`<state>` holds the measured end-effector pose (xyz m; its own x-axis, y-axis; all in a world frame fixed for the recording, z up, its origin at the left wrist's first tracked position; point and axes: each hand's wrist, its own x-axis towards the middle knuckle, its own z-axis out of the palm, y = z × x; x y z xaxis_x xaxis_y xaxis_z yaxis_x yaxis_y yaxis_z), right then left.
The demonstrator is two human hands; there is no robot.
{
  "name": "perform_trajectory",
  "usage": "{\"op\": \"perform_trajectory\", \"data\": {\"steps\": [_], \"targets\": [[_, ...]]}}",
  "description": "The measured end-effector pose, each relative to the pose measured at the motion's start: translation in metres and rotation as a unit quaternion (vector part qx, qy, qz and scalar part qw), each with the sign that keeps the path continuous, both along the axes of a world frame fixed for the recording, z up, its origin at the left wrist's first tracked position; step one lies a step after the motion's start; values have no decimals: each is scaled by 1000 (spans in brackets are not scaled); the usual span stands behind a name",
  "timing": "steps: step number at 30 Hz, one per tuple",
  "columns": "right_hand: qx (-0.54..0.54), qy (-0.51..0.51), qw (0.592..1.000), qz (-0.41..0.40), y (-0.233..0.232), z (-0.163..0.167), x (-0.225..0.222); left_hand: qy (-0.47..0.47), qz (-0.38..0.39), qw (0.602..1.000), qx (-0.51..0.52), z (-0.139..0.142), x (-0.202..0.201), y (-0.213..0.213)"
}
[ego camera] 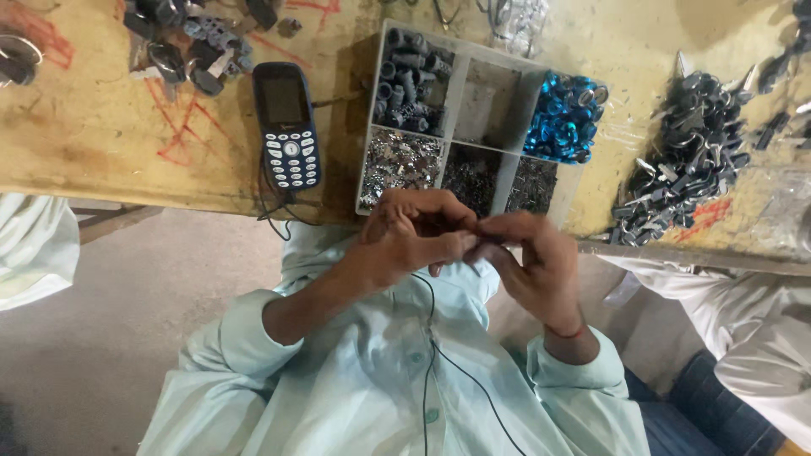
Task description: The person sits at a workbench and assembles small metal components by hand. They pick parts from a compartment organizer box, fit pieces together between their fingers, and place finished assemblies back onto the table or into the box compartments.
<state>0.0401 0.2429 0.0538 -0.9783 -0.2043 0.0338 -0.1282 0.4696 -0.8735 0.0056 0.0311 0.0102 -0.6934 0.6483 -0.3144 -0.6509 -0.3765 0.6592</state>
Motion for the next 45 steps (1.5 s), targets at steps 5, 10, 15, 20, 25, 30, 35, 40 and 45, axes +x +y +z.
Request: {"op": "perform_trajectory", "data": {"steps": [5,10,15,20,25,30,35,40,45], "targets": [[206,121,971,21,-39,16,-93,8,36,999,-18,-11,6,0],[300,190,933,50,-60,-2,-146,25,53,998,3,-16,5,-3],[-207,-256,944,23,-8,16,-77,-10,89,990,110,-19,-2,-2],[133,54,990,10,-1,10,-12,3,61,998,-6,-7,1,9],[149,115,981,39,-4,17,-5,32,32,991,-125,11,7,6],[142,157,976,58,1,19,-4,62,23,982,-178,21,11,8],[136,153,977,57,9,19,-2,37,29,989,-142,29,13,13],[125,137,980,69,14,21,-1,45,15,988,-145,34,12,15],[130,134,977,106,26,17,0,14,-24,977,-210,36,8,15]]}}
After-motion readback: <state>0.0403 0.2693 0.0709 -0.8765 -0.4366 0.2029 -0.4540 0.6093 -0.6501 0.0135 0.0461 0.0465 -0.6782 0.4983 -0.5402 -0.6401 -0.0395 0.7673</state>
